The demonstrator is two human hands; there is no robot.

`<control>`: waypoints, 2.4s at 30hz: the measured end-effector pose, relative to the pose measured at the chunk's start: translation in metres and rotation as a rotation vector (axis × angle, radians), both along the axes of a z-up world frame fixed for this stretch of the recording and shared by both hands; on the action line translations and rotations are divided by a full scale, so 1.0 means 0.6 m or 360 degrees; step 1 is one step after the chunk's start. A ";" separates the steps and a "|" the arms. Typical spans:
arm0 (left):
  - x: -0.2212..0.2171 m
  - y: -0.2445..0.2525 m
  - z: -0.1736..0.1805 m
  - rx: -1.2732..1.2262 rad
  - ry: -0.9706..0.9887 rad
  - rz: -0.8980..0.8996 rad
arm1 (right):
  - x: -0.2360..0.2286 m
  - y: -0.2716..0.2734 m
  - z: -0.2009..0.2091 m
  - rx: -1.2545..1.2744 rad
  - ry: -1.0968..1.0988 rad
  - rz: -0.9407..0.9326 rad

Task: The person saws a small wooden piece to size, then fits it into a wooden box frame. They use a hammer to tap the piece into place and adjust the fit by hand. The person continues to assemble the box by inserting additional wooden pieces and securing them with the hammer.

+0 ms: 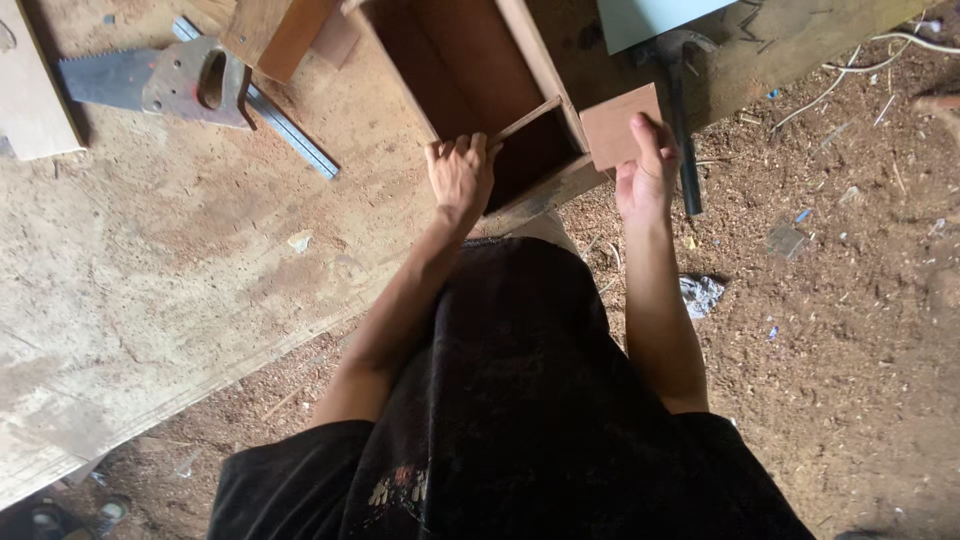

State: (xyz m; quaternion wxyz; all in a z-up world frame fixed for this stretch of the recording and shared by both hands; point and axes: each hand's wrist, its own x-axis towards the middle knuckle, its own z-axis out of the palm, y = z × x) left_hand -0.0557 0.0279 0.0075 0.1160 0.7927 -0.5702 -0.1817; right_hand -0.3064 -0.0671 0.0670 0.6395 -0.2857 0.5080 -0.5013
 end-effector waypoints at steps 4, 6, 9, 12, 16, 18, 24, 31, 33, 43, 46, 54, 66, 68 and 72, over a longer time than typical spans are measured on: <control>0.000 0.013 0.048 0.0232 0.0014 -0.0283 | -0.005 0.026 -0.021 0.0491 0.0410 -0.0236; 0.044 0.014 0.064 -0.0074 -0.0039 -0.0620 | -0.008 0.030 -0.021 0.0463 0.0532 -0.0115; 0.132 0.030 0.067 -0.0722 -0.0452 -0.0869 | -0.010 0.048 -0.022 0.0365 0.0384 0.0156; 0.148 0.057 0.044 0.0036 -0.0242 -0.0937 | -0.007 0.042 -0.029 0.0449 0.0333 0.0299; 0.094 0.088 0.017 -0.0067 -0.0363 -0.0884 | -0.003 -0.012 -0.047 0.0171 0.0504 0.0394; 0.064 0.105 0.013 -0.0119 -0.0357 -0.0745 | 0.014 -0.053 -0.057 0.0032 0.0572 0.0504; -0.019 0.138 0.016 -0.0315 -0.0179 -0.0203 | 0.107 -0.139 -0.049 -0.0581 0.0549 0.1030; -0.068 0.116 0.027 -0.0198 -0.0191 0.0209 | 0.265 -0.201 0.026 -0.1391 0.1050 0.2004; -0.074 0.107 0.044 -0.0154 -0.0207 0.0267 | 0.277 -0.211 0.045 -0.1447 0.1272 0.2304; -0.038 0.047 0.115 -0.0205 0.0348 0.0575 | 0.239 -0.171 -0.013 -0.2281 0.1570 0.2166; -0.027 -0.009 0.080 -0.0651 0.0401 0.0763 | 0.252 -0.188 -0.022 -0.2138 0.1668 0.2290; -0.055 -0.076 -0.011 -0.0796 0.0829 0.1133 | 0.264 -0.183 0.000 -0.2139 0.1603 0.2334; -0.007 -0.079 0.011 -0.0686 0.1078 0.1073 | 0.301 -0.193 0.062 -0.1980 0.1464 0.2518; -0.028 -0.065 0.013 -0.0580 0.1166 0.1140 | 0.283 -0.178 0.069 -0.2078 0.1438 0.2460; -0.014 -0.073 0.020 -0.0693 0.1095 0.1128 | 0.294 -0.178 0.072 -0.1991 0.1520 0.2485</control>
